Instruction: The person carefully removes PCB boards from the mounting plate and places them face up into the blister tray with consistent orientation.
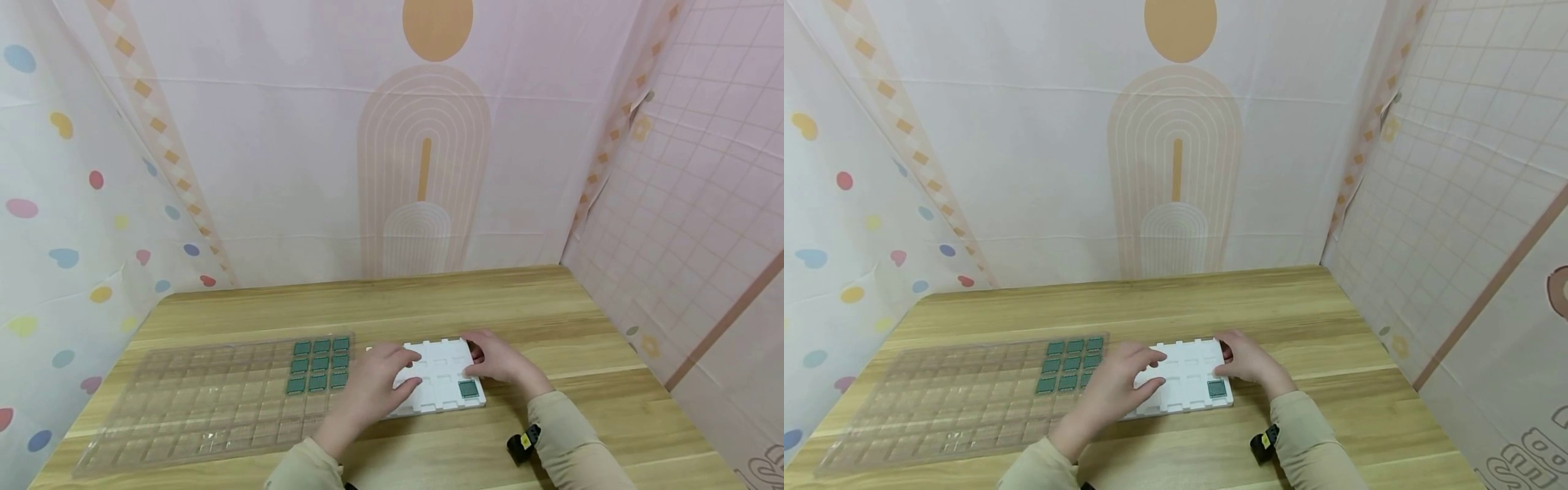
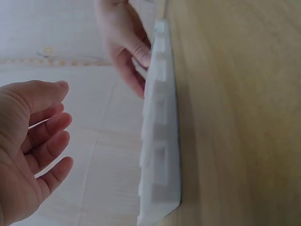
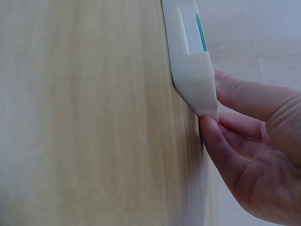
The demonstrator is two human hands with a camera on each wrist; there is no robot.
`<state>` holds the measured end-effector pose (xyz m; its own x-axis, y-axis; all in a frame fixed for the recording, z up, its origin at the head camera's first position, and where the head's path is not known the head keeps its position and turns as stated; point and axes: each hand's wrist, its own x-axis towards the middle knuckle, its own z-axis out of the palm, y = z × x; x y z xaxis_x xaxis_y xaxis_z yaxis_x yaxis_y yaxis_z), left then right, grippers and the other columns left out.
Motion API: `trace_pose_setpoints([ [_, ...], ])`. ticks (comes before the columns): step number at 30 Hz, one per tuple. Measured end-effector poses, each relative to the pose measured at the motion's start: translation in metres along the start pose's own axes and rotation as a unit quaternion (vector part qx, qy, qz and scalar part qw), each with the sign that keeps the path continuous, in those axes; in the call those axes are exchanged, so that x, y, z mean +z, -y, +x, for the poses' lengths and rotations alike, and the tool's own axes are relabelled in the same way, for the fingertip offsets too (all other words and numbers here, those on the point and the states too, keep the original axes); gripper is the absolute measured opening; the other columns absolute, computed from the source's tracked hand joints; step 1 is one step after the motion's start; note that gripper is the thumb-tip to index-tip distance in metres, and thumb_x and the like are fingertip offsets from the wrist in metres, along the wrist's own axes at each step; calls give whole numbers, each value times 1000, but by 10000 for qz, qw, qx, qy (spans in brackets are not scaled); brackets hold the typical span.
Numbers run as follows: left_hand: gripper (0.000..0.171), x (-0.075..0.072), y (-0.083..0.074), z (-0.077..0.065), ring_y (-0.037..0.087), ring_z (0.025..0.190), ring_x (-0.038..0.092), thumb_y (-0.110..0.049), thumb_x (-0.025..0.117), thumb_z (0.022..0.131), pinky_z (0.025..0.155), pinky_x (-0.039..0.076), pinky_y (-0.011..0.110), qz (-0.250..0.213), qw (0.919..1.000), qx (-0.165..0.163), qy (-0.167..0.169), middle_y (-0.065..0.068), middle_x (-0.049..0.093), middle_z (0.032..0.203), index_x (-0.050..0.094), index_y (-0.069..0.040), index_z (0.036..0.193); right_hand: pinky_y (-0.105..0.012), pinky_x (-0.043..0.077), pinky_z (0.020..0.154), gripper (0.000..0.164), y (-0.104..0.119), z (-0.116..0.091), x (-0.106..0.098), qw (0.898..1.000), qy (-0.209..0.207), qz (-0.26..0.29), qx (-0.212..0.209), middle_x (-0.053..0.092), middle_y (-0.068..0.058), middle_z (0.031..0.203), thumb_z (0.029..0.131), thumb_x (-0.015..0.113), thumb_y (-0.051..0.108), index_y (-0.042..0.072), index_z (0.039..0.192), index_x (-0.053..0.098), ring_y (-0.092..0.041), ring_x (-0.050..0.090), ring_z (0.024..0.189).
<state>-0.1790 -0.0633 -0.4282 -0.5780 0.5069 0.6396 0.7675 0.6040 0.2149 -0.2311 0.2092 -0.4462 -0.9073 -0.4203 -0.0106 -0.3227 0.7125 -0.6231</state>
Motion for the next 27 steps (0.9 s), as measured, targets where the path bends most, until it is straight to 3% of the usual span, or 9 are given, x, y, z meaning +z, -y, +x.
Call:
trace_pose_setpoints([
  [7, 31, 10, -7, 5, 16, 90, 62, -22, 85, 77, 82, 51, 34, 60, 9996, 136, 242, -3, 67, 94, 71, -12, 103, -35, 50, 80, 64, 1, -1, -1, 10000, 15, 55, 17, 55, -17, 117, 82, 81, 8, -10, 135, 51, -21, 56, 93],
  [27, 32, 38, -29, 14, 18, 93, 61, -29, 84, 77, 79, 51, 34, 330, 9969, -178, 687, -3, 67, 97, 72, -15, 102, -34, 52, 80, 65, 2, -2, -1, 9999, 20, 141, -4, 53, -20, 121, 83, 80, 8, -10, 136, 49, -21, 57, 93],
])
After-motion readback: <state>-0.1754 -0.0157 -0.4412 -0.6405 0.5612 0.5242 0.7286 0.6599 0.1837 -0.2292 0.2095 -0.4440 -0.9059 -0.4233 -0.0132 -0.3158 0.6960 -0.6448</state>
